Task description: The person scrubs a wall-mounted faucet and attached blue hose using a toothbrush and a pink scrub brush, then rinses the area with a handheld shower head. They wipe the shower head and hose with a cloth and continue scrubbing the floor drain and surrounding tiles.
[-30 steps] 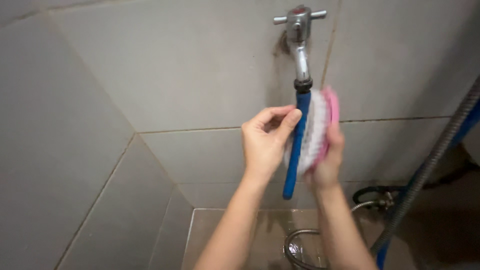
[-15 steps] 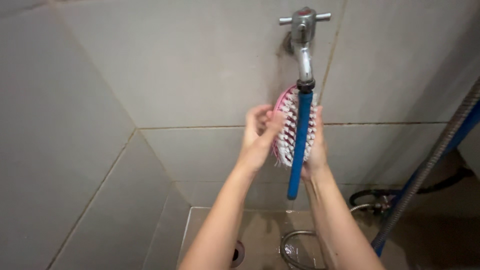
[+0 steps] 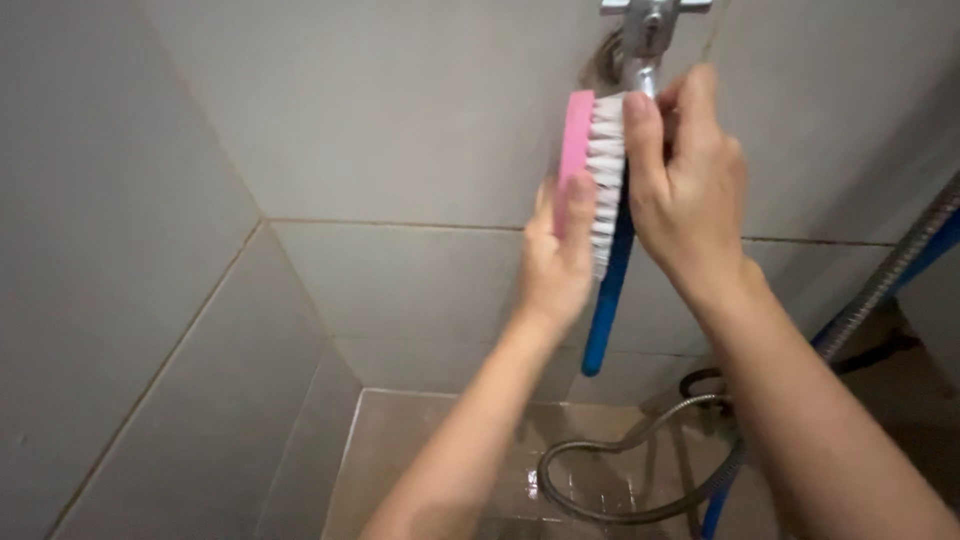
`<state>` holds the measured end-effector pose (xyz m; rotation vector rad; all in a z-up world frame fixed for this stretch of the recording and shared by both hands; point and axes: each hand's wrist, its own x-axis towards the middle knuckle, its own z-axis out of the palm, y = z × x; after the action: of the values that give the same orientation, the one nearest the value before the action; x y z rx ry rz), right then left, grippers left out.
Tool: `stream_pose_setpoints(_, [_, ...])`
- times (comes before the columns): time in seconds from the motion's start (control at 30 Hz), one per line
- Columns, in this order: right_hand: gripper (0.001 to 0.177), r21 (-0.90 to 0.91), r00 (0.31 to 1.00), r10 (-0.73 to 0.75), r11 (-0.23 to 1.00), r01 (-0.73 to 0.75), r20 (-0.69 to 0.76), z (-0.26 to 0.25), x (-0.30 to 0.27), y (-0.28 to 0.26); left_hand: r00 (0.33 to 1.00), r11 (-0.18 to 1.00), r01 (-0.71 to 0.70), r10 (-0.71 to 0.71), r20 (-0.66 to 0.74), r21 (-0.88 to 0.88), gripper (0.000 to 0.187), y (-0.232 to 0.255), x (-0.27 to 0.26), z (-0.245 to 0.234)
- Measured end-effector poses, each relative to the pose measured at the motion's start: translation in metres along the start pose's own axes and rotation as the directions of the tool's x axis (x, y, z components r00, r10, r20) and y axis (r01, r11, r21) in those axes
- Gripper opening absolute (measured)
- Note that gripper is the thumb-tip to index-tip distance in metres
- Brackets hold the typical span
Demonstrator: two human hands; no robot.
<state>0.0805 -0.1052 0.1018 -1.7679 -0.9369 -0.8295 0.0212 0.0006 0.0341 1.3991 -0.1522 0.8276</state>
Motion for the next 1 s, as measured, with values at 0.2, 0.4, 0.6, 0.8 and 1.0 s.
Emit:
stream_pose_setpoints(0.2, [0.046, 0.039, 0.999, 0.046, 0.998, -0.046, 0.012, 0.003, 0.003, -0.001, 0.945, 0.866, -0.321, 0.32, 0.067, 0.383, 0.062, 0.003, -0.054, 0.002])
stream_pose_setpoints(0.4, [0.046, 0.221, 0.996, 0.073, 0.972, -0.082, 0.05, -0.002, 0.008, 0.009, 0.978, 0.892, -0.191, 0.208, 0.004, 0.409, 0.061, 0.0, -0.027, 0.016])
stream_pose_setpoints(0.6, [0.047, 0.277, 0.998, 0.05, 0.96, -0.04, -0.03, 0.006, 0.006, 0.01, 0.996, 0.982, -0.085, 0.091, -0.027, 0.166, 0.062, -0.002, -0.028, 0.019])
stream_pose_setpoints(0.8, [0.05, 0.207, 0.996, 0.07, 0.977, -0.058, -0.053, 0.01, 0.004, 0.016, 0.964, 0.886, -0.258, 0.265, 0.036, 0.385, 0.061, -0.004, -0.049, 0.019])
stream_pose_setpoints(1.0, [0.05, 0.344, 0.995, -0.036, 0.939, 0.003, 0.09, 0.001, 0.011, 0.027, 0.925, 0.854, -0.333, 0.377, -0.035, 0.399, 0.059, -0.01, -0.015, 0.023])
